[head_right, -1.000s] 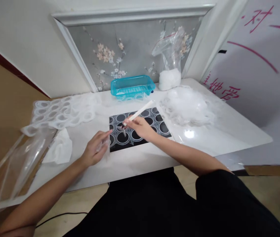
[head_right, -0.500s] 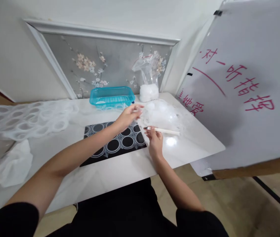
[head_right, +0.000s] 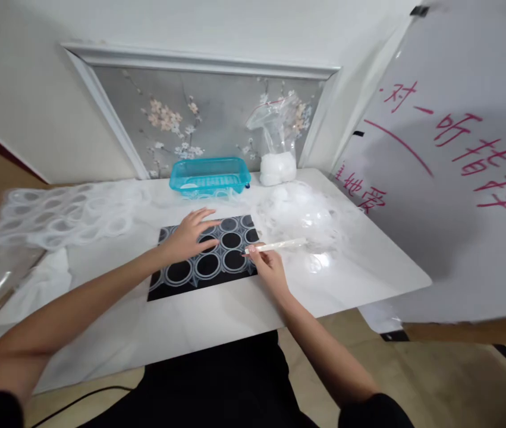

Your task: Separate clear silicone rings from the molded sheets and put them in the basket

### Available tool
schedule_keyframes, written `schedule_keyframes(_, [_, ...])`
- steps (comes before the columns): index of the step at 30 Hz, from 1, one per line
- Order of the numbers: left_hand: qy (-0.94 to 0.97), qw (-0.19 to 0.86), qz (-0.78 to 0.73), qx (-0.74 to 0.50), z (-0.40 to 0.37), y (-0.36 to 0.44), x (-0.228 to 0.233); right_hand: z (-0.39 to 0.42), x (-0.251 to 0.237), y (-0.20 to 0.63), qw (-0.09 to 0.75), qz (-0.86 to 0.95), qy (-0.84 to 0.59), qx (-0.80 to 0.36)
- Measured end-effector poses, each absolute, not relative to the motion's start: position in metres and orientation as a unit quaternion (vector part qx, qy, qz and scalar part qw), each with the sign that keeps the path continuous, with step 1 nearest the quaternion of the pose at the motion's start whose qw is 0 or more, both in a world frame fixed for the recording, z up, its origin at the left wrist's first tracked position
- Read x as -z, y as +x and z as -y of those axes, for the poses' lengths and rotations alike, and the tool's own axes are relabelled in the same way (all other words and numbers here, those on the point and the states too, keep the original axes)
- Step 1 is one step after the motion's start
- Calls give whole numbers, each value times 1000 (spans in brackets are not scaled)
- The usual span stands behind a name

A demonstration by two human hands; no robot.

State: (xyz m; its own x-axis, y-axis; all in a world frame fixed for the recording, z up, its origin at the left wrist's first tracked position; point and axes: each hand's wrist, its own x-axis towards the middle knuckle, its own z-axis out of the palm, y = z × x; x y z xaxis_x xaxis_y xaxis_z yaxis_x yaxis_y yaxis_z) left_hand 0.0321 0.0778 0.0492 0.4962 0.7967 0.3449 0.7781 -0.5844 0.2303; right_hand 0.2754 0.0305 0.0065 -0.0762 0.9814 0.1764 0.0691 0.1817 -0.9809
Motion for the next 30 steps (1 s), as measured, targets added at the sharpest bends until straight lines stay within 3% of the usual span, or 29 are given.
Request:
schedule_keyframes(3, [870,10,-460,-180,-28,-39,-25,-34,-12,258,407,696,-421,-416])
schedule_keyframes(7, [886,-17,-442,-137,24,-72,-5,-55,-20,204,318,803,-344,-369])
schedule_keyframes(15, [903,-4,-423,-74,48,-72,-8,-80,-7,91,260,838,-279,-390])
schedule_keyframes(30, [910,23,-407,-70,46,-78,-1,-74,0,91,265,839,-228,-418])
